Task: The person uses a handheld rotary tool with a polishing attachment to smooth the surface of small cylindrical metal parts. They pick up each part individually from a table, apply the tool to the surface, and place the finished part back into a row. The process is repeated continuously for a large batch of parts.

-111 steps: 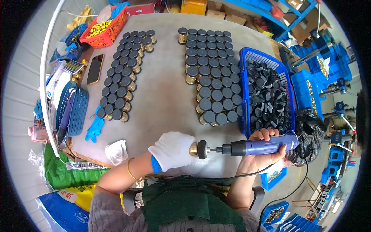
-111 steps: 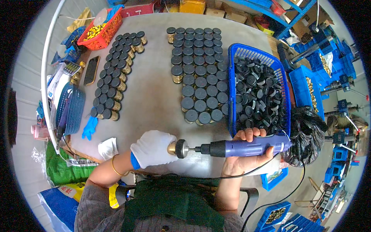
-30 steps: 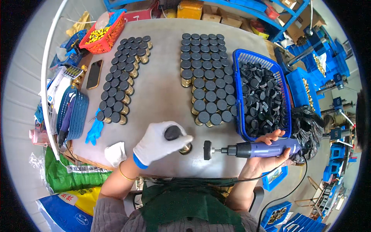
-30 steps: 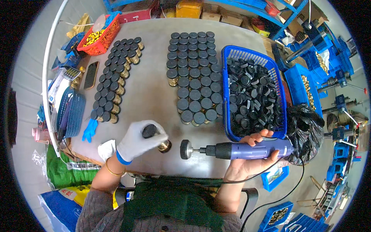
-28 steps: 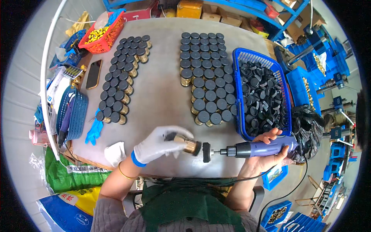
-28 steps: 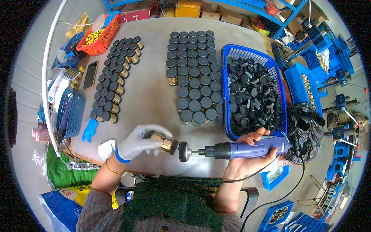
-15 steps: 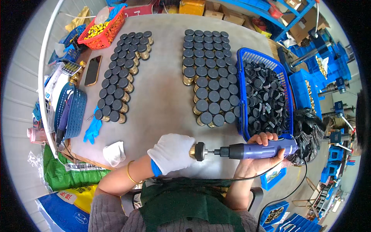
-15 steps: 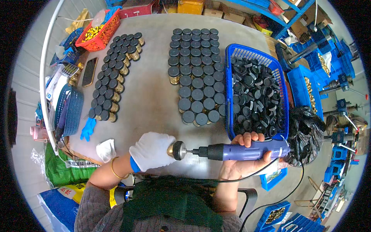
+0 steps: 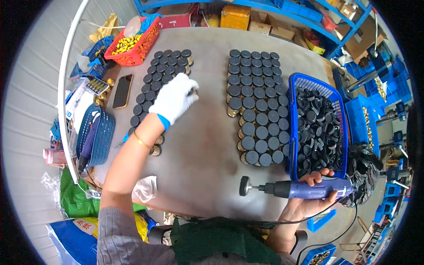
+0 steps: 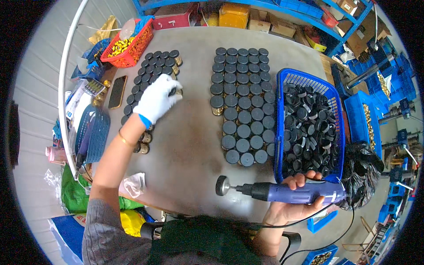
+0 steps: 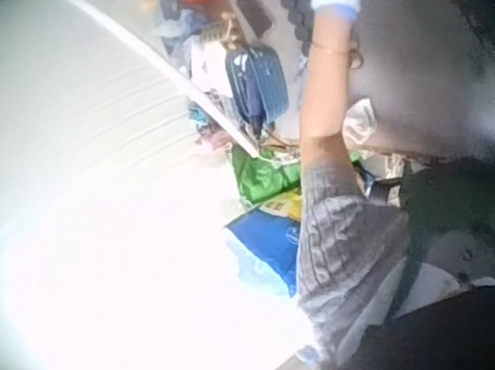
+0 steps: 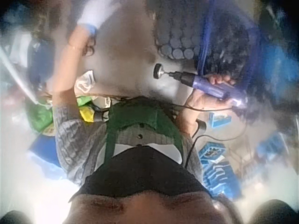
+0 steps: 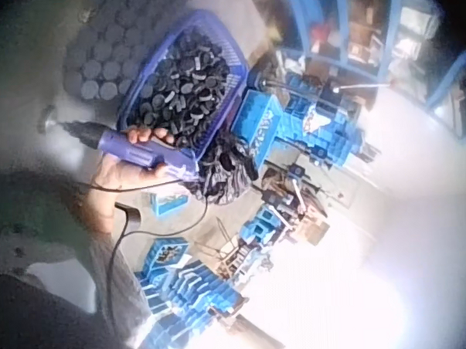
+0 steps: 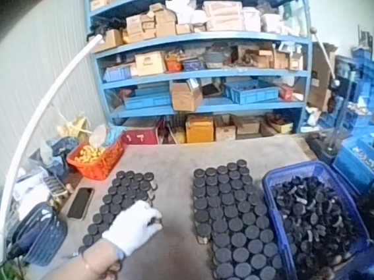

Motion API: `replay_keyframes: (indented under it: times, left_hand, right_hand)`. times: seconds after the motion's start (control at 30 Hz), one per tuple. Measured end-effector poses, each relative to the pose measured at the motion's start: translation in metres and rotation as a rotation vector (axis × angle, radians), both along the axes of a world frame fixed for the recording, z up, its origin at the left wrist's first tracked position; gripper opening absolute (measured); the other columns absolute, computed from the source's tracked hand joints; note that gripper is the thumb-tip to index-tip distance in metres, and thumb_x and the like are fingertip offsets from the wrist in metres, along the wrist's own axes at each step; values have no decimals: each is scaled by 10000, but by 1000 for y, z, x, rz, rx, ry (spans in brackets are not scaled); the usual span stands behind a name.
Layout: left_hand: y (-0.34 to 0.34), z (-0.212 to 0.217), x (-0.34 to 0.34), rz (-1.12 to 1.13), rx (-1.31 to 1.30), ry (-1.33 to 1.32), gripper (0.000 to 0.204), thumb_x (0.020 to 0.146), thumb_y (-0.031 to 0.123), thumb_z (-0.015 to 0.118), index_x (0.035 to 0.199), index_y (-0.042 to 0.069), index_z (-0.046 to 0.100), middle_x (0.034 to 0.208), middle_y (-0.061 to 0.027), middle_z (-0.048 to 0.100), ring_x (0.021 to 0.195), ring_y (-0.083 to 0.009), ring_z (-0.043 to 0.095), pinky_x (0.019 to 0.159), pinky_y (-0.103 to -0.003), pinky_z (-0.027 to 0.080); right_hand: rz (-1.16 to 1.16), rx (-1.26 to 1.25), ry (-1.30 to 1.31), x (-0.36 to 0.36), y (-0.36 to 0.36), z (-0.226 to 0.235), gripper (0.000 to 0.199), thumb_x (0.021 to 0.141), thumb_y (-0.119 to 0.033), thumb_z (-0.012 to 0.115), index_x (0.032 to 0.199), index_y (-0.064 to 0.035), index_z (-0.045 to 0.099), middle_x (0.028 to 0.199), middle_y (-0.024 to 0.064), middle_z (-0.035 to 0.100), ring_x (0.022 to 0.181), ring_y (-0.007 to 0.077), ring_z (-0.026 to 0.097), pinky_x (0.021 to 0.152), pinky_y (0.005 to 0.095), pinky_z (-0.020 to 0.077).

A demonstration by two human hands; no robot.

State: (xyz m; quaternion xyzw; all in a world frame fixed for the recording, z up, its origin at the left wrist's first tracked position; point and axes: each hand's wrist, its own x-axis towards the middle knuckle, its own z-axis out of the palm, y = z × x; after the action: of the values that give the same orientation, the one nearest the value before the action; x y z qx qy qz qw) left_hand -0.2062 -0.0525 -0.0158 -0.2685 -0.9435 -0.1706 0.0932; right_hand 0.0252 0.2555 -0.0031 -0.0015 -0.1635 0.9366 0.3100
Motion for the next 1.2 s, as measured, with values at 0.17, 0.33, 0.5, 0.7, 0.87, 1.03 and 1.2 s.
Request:
replay_keyframes:
  times: [0.17,0.33,0.5,0.7,0.87,1.03,1.2]
  left_hand:
    - [-9,-18,-32,81,-264,102,248,721,198,677,942,121,594,869,-108,537,833,-293,565,698,-391,472]
    - [0,-22,-22,79,-256,261,188,753,136,597,940,143,615,817,-112,551,766,-288,580,636,-389,482]
    - [71,-15,9,-151,19,163,326,732,95,536,1052,139,584,848,-103,546,760,-286,577,638,-377,487]
    - [82,-13,26,-164,21,27,361,731,199,598,1086,153,552,820,-106,540,751,-292,586,619,-398,485]
    - [63,-25,46,21,309,-229,259,790,248,628,977,99,528,784,-113,591,647,-260,605,558,-360,477]
    - [42,-21,133,-9,1361,-1442,441,834,137,594,1235,-3,474,844,-76,604,640,-129,607,492,-212,453]
    - [57,-4,183,-340,254,-1238,297,764,264,672,964,46,643,685,-37,628,647,-192,608,585,-323,466]
  right_hand:
    - [-6,8,-38,-3,-2,-6,476,813,-338,615,1153,-65,424,1070,95,525,775,180,479,665,288,432]
    - [13,8,-64,-5,-5,-1,485,806,-333,618,1155,-57,428,1065,95,523,767,180,475,659,292,431]
    - [24,29,-74,-1,-7,1,482,803,-333,616,1151,-56,428,1054,91,532,755,178,478,646,296,436]
    - [-11,71,-49,9,-8,8,464,816,-339,589,1148,-56,430,1047,85,533,744,173,480,633,283,430]
    - [-50,66,-56,6,-7,12,476,815,-355,597,1128,-34,440,1027,95,526,729,175,476,632,276,421]
    - [-154,24,19,9,9,9,481,807,-373,611,1088,-17,451,1010,125,533,730,185,478,632,280,432]
    - [64,-67,20,6,5,2,446,803,-375,612,1044,-25,476,982,125,549,706,167,477,621,265,432]
